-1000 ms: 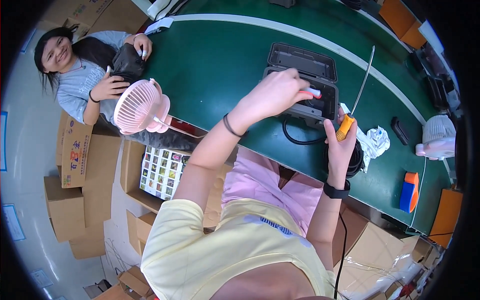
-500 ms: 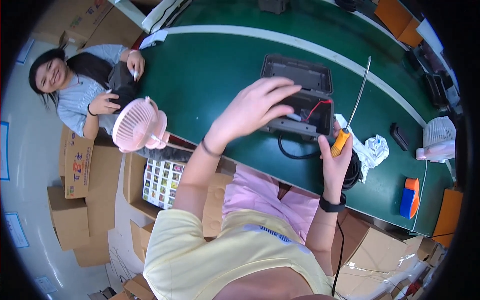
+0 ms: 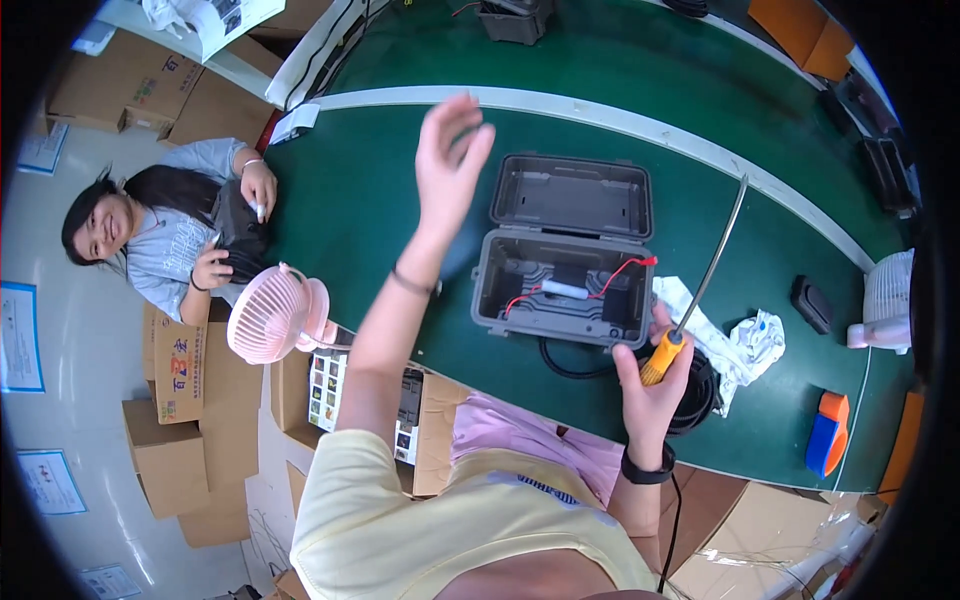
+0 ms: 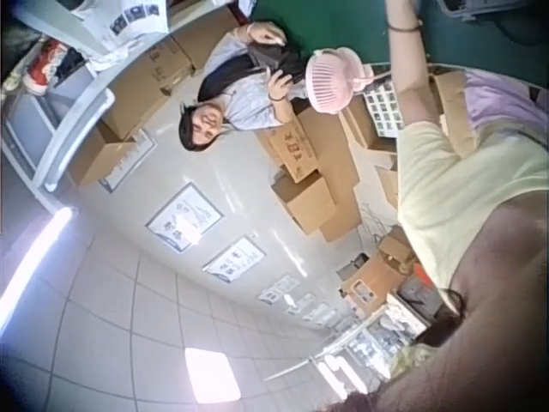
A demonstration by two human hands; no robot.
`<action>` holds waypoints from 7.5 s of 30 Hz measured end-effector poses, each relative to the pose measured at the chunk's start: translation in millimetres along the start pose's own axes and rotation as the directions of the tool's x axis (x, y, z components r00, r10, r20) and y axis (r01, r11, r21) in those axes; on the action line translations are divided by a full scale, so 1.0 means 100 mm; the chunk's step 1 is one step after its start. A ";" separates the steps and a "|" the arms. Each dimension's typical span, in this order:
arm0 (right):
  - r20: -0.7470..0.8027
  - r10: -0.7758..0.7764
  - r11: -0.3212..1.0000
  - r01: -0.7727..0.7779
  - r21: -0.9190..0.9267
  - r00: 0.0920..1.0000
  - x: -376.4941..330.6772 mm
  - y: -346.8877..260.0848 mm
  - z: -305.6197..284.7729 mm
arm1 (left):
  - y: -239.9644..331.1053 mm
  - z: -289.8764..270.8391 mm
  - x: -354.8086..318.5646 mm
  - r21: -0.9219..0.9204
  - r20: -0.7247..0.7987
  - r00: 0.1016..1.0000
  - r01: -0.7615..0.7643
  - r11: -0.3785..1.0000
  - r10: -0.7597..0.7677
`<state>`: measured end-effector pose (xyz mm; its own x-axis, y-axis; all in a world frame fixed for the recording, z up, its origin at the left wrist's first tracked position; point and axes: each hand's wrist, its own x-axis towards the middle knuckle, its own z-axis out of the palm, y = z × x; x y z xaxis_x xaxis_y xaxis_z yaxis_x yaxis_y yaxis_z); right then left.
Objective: The recorder is assembling or inspecting electronic enclosures, using a screwdriver to probe or fasten components.
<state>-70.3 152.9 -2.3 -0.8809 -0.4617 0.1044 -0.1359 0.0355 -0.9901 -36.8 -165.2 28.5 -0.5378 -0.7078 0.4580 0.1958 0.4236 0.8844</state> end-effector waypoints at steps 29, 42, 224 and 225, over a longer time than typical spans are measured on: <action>0.045 0.019 1.000 -0.018 -0.019 0.999 0.09 -0.03 -0.09 | -0.03 1.24 0.91 0.123 0.542 0.838 -0.162 0.979 0.071; -0.004 -0.046 0.989 0.046 0.140 0.999 0.14 0.13 -0.02 | 0.79 0.45 -0.01 0.281 0.668 0.723 -0.463 0.840 0.175; 0.134 -0.036 0.988 0.055 -0.144 0.990 0.81 -0.01 0.25 | 0.67 0.14 -0.84 0.636 0.513 0.818 -0.565 0.525 0.260; 0.132 -0.033 0.989 0.052 -0.141 0.991 0.81 -0.02 0.25 | 0.65 0.15 -0.82 0.638 0.509 0.820 -0.564 0.523 0.263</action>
<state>-129.6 93.1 5.4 -0.8083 -0.5757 0.1234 -0.2437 0.1362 -0.9602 7.5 -70.8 47.4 -0.8065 -0.1808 0.5629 -0.1172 0.9821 0.1475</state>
